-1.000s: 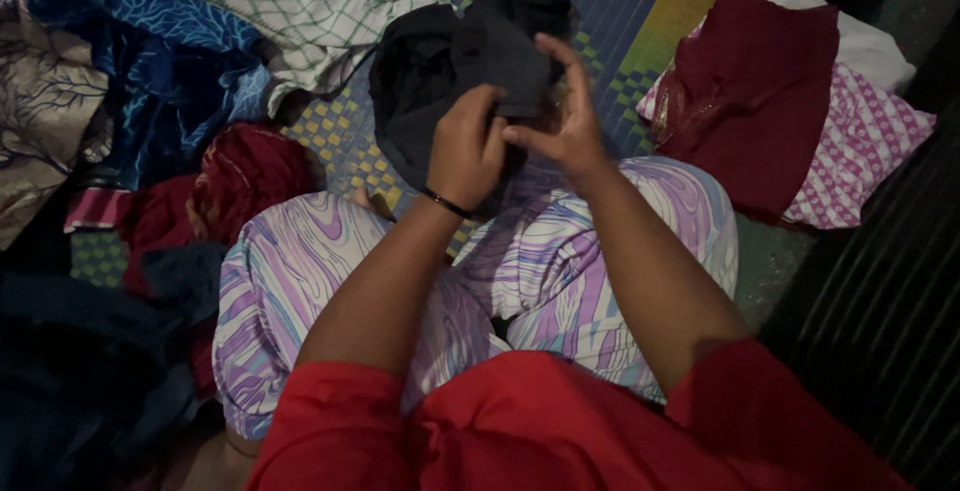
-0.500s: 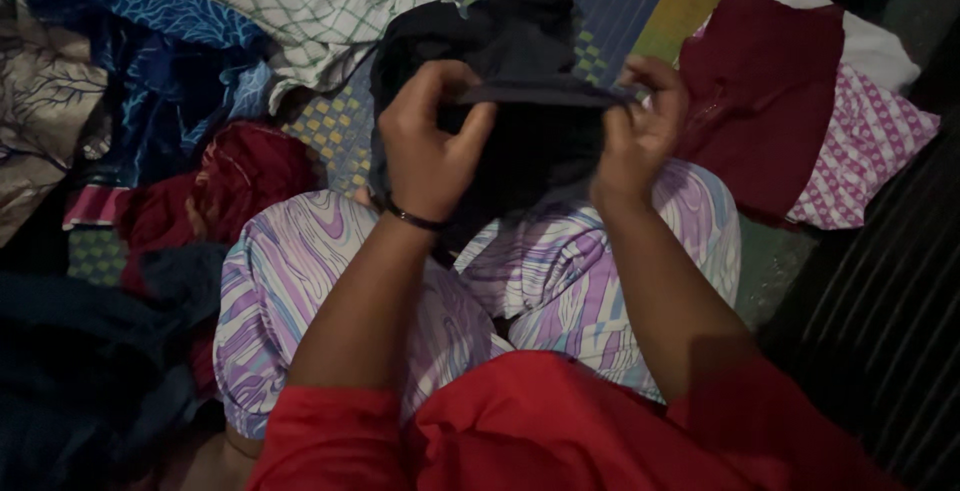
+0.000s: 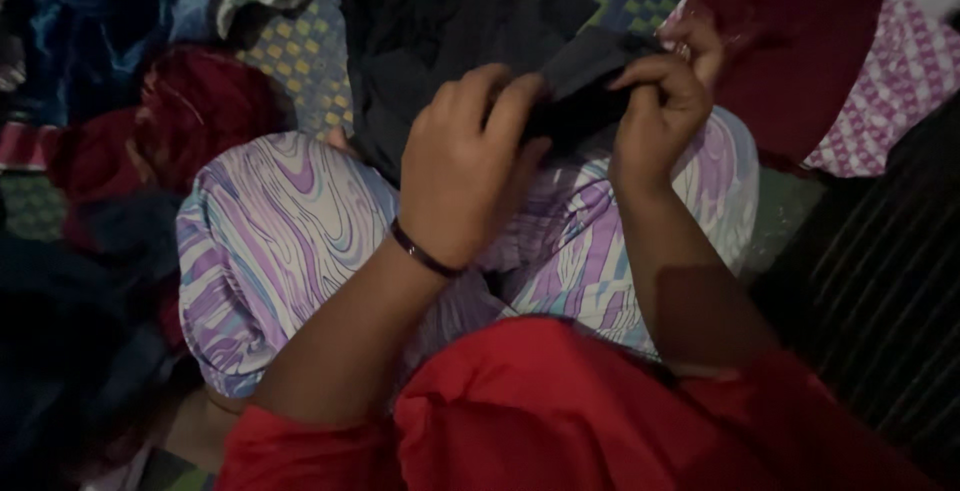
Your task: The person folds a black t-shirt by hand while sitting on a patterned mat. They smooth the fabric, fold the sleeves inward, fold the shirt in half lengthwise, and then fold it again to create a compact rectangle.
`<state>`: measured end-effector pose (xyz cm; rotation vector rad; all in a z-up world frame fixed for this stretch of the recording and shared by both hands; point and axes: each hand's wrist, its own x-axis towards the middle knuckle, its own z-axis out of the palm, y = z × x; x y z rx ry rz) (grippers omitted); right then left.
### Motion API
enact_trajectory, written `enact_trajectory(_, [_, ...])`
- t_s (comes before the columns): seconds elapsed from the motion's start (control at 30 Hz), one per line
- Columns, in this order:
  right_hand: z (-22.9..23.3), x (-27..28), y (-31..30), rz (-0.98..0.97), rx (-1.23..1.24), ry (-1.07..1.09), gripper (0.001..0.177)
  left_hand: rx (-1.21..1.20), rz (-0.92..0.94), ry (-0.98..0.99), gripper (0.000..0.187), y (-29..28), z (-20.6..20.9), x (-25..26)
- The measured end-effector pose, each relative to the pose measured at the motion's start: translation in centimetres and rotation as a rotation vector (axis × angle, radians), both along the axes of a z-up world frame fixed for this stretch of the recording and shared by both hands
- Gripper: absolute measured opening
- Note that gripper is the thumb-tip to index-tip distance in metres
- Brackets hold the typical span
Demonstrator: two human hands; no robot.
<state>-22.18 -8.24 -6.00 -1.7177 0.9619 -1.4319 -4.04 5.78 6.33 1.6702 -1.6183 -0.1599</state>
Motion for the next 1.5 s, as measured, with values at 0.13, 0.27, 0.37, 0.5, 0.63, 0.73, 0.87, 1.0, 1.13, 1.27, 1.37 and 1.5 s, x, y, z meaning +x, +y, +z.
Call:
enact_trajectory(0.13, [-0.2, 0.3, -0.1, 0.080, -0.072, 0.060, 0.023, 0.046, -0.050, -0.091, 0.039, 2.9, -1.8, -2.1])
enact_trajectory(0.27, [-0.4, 1.0, -0.4, 0.131, -0.062, 0.170, 0.028, 0.287, -0.259, -0.142, 0.030, 4.6, -5.4, -5.0])
enact_trajectory(0.37, [-0.5, 1.8, -0.1, 0.119, 0.122, 0.229, 0.038, 0.347, -0.252, -0.166, 0.020, 3.7, -8.6, -6.2])
enact_trajectory(0.5, [-0.9, 2.4, 0.1, 0.178, -0.021, 0.335, 0.058, 0.277, -0.216, -0.173, 0.017, 1.4, -10.6, -6.8])
enact_trajectory(0.63, [-2.5, 1.5, -0.3, 0.148, -0.173, 0.412, 0.056, 0.282, -0.193, -0.008, 0.018, -0.5, -11.0, -6.3])
enact_trajectory(0.73, [-4.3, 0.8, -1.0, 0.161, -0.249, 0.345, 0.052, 0.310, -0.175, 0.062, 0.014, -1.4, -11.3, -3.1])
enact_trajectory(0.87, [-4.6, 0.2, -0.2, 0.207, -0.166, 0.330, 0.042, 0.252, -0.042, 0.128, 0.015, -2.1, -9.5, 1.6])
enact_trajectory(1.0, [-3.9, -0.2, 0.4, 0.228, -0.119, 0.407, 0.037, -0.043, -0.027, 0.007, 0.024, -2.2, -7.8, 4.0])
enact_trajectory(1.13, [-4.0, -0.5, -0.4, 0.328, -0.129, 0.356, 0.040, 0.058, 0.047, -0.048, 0.042, -2.1, -8.7, 3.7])
enact_trajectory(1.27, [-4.1, -0.9, -0.3, 0.310, -0.190, 0.443, 0.042, 0.174, 0.029, 0.009, 0.047, -1.7, -9.9, 3.6])
enact_trajectory(1.37, [-3.9, -1.0, 0.5, 0.276, -0.293, 0.562, 0.044, 0.198, 0.021, 0.109, 0.045, -1.8, -10.1, 3.6])
enact_trajectory(1.5, [-4.1, -0.5, 3.2, 0.581, -0.341, 0.410, 0.044, 0.168, 0.083, 0.229, 0.029, -2.3, -10.4, 3.6])
